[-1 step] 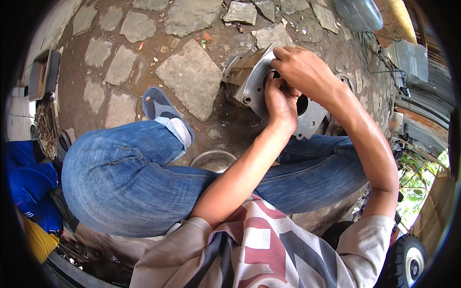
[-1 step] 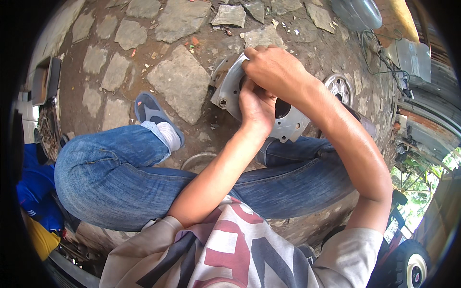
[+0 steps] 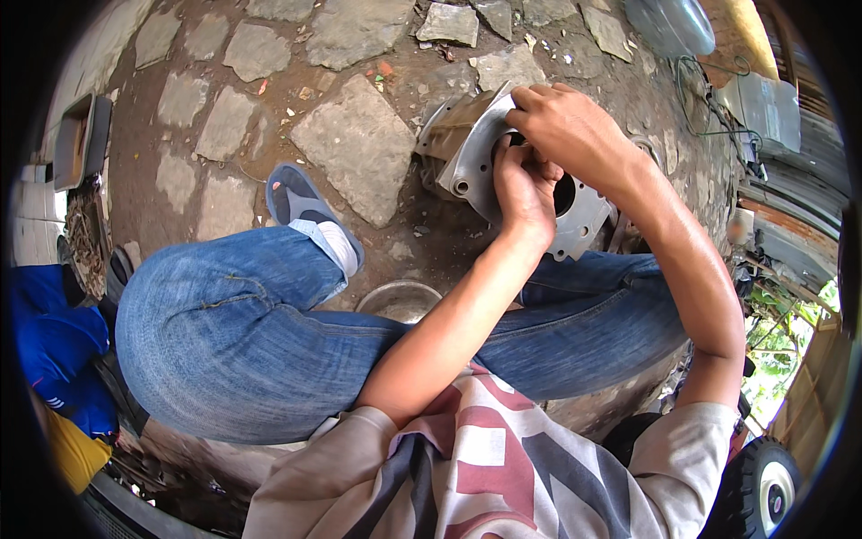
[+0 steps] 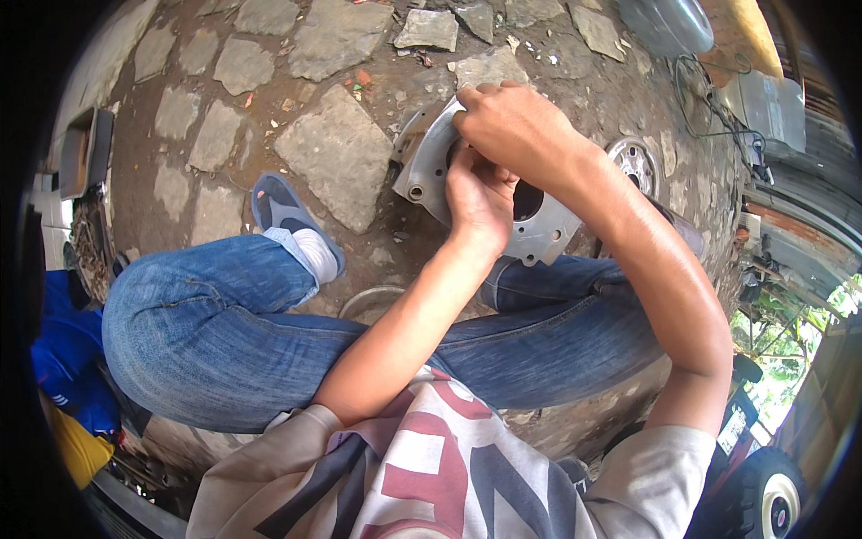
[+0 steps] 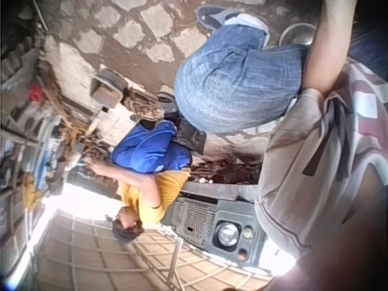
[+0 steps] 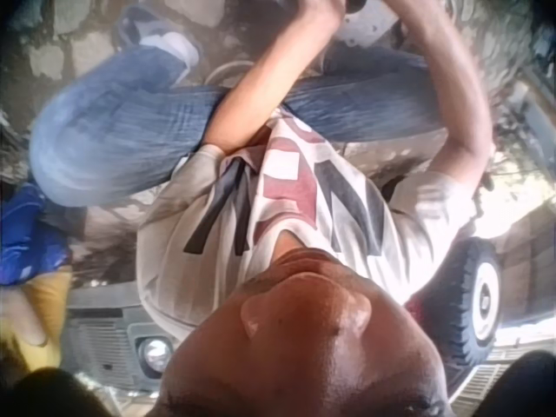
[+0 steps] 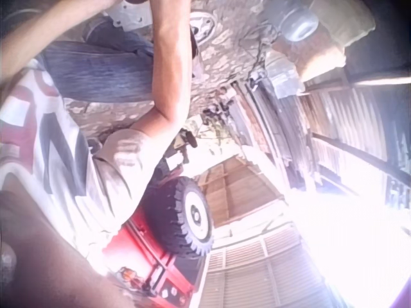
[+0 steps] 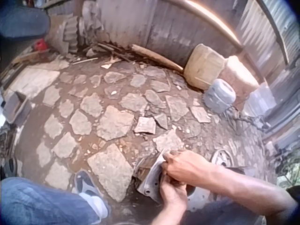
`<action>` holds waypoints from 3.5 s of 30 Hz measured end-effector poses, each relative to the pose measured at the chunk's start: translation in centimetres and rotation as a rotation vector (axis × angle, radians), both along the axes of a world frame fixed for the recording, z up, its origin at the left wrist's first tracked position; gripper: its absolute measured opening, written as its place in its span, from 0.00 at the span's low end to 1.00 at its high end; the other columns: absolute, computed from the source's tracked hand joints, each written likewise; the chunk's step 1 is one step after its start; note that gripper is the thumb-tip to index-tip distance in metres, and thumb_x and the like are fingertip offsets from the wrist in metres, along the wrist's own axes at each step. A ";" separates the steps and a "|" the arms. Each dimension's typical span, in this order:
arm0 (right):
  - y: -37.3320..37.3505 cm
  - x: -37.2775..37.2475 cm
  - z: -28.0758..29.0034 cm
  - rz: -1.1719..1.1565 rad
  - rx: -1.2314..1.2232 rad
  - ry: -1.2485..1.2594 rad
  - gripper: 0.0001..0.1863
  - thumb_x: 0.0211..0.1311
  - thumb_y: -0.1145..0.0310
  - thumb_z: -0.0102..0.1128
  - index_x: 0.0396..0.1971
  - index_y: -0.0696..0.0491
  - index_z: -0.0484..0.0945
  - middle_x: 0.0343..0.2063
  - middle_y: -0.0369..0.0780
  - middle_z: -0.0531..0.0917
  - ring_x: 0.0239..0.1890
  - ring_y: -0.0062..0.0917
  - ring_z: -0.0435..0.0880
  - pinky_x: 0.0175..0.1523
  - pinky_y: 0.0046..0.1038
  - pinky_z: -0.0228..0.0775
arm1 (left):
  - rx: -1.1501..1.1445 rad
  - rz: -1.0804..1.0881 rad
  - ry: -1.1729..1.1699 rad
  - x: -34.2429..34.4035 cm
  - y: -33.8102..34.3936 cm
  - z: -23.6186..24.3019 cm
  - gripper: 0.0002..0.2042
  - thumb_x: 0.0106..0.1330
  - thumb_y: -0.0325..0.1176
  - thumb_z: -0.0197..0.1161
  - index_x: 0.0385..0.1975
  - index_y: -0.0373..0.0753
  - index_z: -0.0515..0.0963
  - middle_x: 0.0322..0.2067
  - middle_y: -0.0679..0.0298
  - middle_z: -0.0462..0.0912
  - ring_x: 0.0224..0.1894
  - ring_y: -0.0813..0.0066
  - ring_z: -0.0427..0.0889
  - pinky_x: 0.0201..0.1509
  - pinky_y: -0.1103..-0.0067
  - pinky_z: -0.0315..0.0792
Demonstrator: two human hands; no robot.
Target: The person sits on a stone-tiled floor and repeatedly rubs a small dark abrasive block against the inner surfaces and edges of a silver metal part with two large circular openings. The person rotates the part and continues rubbing different areas with the block.
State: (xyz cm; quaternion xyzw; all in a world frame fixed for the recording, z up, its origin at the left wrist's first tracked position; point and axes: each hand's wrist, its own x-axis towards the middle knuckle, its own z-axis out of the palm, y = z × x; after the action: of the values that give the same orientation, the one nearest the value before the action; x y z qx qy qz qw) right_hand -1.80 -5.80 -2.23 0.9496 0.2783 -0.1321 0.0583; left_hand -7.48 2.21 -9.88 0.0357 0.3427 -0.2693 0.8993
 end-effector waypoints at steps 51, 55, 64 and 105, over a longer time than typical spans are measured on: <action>-11.3 -3.3 4.2 -1.034 0.975 0.261 0.10 0.66 0.72 0.59 0.44 0.59 0.76 0.37 0.33 0.80 0.43 0.14 0.77 0.52 0.23 0.72 | 0.473 -0.222 -0.965 2.5 -5.8 1.7 0.23 0.71 0.29 0.58 0.64 0.32 0.64 0.58 0.50 0.73 0.62 0.62 0.73 0.62 0.70 0.70; -9.3 -3.8 7.4 -1.024 0.996 0.323 0.08 0.67 0.75 0.58 0.43 0.61 0.75 0.34 0.33 0.80 0.38 0.13 0.78 0.47 0.20 0.73 | 0.492 -0.273 -1.088 4.2 -3.8 2.0 0.12 0.67 0.32 0.65 0.48 0.37 0.79 0.46 0.65 0.81 0.47 0.77 0.79 0.54 0.78 0.70; -6.3 -7.2 10.1 -1.026 0.974 -0.035 0.11 0.68 0.70 0.59 0.45 0.61 0.75 0.35 0.36 0.83 0.41 0.16 0.81 0.50 0.24 0.75 | 0.361 -0.250 -1.049 4.4 -1.1 7.6 0.12 0.64 0.33 0.70 0.40 0.34 0.78 0.36 0.65 0.84 0.39 0.82 0.80 0.47 0.83 0.74; -4.2 -5.1 8.7 -0.551 0.508 -0.295 0.14 0.56 0.69 0.67 0.42 0.55 0.78 0.37 0.42 0.81 0.42 0.42 0.81 0.47 0.38 0.74 | 0.207 -0.260 -0.630 5.5 -0.5 6.7 0.34 0.67 0.30 0.66 0.65 0.30 0.50 0.39 0.52 0.82 0.41 0.70 0.84 0.46 0.76 0.80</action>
State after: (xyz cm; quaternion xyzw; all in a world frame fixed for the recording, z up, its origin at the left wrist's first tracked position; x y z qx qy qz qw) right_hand -6.94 -10.00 6.44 0.9816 0.0256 0.0681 -0.1767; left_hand -2.01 1.70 -3.15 0.2515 0.0668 -0.3212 0.9106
